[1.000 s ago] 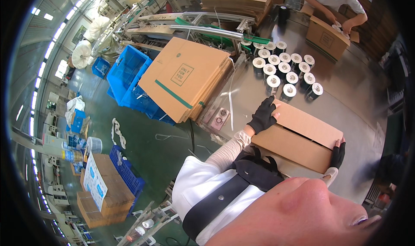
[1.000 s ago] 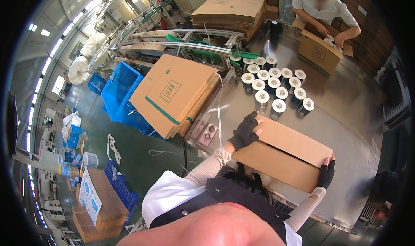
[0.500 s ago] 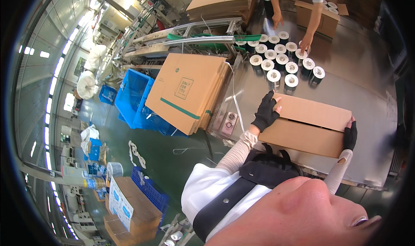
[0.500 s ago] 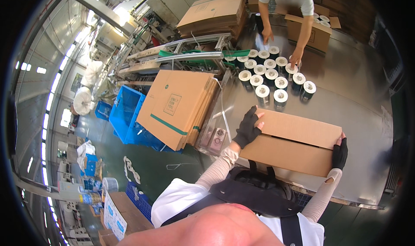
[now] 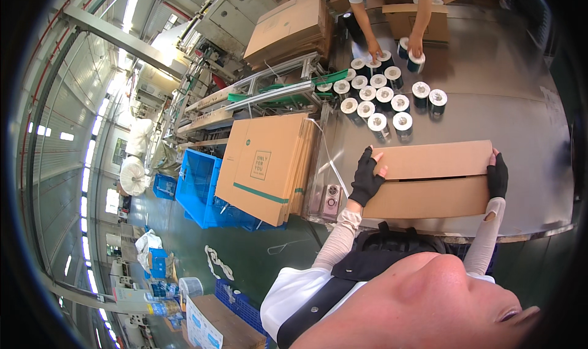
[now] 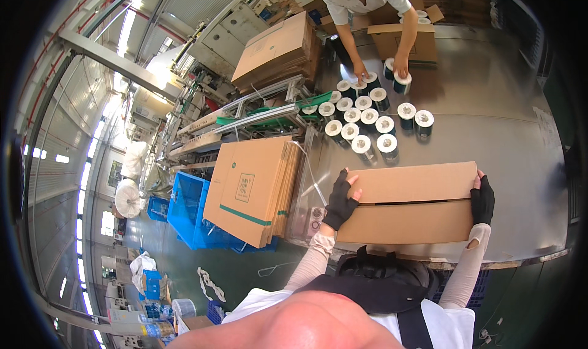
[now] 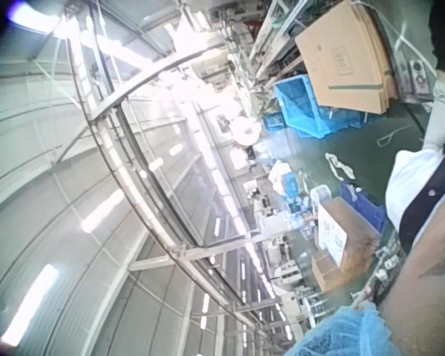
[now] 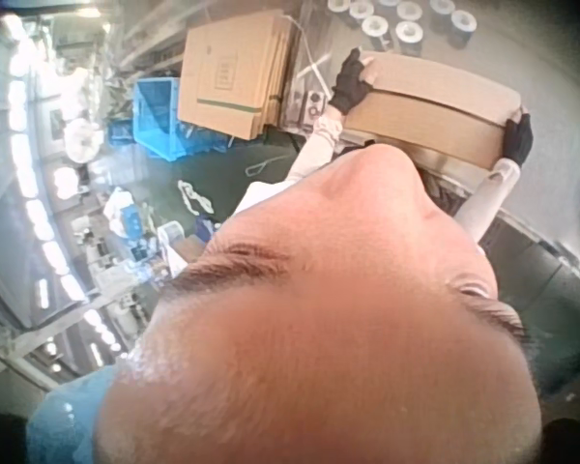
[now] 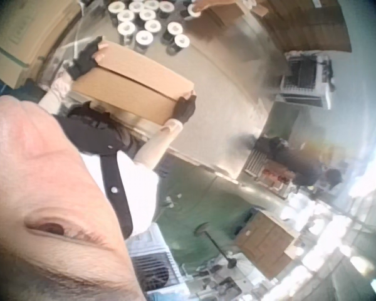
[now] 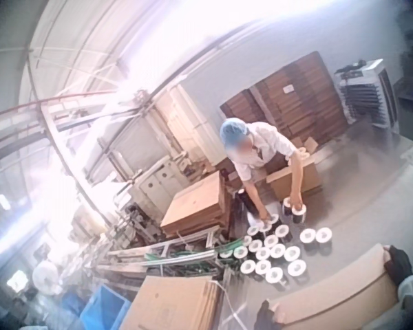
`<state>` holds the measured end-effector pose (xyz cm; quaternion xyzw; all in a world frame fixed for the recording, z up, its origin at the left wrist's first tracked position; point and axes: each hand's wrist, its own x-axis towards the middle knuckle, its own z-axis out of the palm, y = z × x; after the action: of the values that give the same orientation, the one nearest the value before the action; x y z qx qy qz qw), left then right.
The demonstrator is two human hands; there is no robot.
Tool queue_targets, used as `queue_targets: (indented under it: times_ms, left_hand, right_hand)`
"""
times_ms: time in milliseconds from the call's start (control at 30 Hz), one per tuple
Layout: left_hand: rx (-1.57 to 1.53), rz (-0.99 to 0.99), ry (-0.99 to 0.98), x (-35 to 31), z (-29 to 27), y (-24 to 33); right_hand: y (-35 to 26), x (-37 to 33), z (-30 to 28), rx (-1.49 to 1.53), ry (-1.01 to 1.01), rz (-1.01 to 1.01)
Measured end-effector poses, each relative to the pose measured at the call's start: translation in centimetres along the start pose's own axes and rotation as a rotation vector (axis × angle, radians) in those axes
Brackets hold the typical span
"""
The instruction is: The person assembles a cardboard box and packs multiple cylindrical cans into it from a nearby table. The person then closes the box flaps and places the filled box onto a stack of other boxes.
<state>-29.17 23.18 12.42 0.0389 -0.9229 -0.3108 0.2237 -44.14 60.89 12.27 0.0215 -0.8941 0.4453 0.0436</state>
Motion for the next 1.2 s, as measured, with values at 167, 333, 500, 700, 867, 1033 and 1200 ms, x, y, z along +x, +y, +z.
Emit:
queue_targets:
  times_ms: [167, 333, 500, 700, 867, 1033, 1200]
  left_hand:
    - [0.07, 0.024, -0.094, 0.0, -0.6, 0.4]
    - [0.014, -0.001, -0.143, 0.1, -1.4, 1.4]
    - [0.008, -0.028, -0.144, 0.1, -1.3, 1.1]
    - [0.056, 0.001, -0.156, 0.2, -1.2, 1.0]
    - [0.085, 0.012, -0.137, 0.1, -1.1, 1.0]
    - [0.048, -0.004, -0.148, 0.0, -1.0, 0.7]
    - [0.113, -0.048, -0.185, 0.0, -1.4, 0.7]
  right_hand:
    - [1.2, 0.5, 0.5, -0.068, 0.044, -0.078]
    - [0.0, 0.2, 0.3, -0.008, 0.057, -0.014]
    - [0.7, 0.4, 0.2, 0.002, 0.007, -0.022]
    - [0.9, 0.3, 0.3, -0.013, 0.043, -0.072]
    - [1.0, 0.6, 0.5, -0.05, 0.054, -0.066]
    - [0.3, 0.3, 0.1, -0.017, 0.043, -0.089]
    - [2.4, 0.7, 1.2, -0.047, 0.105, -0.119]
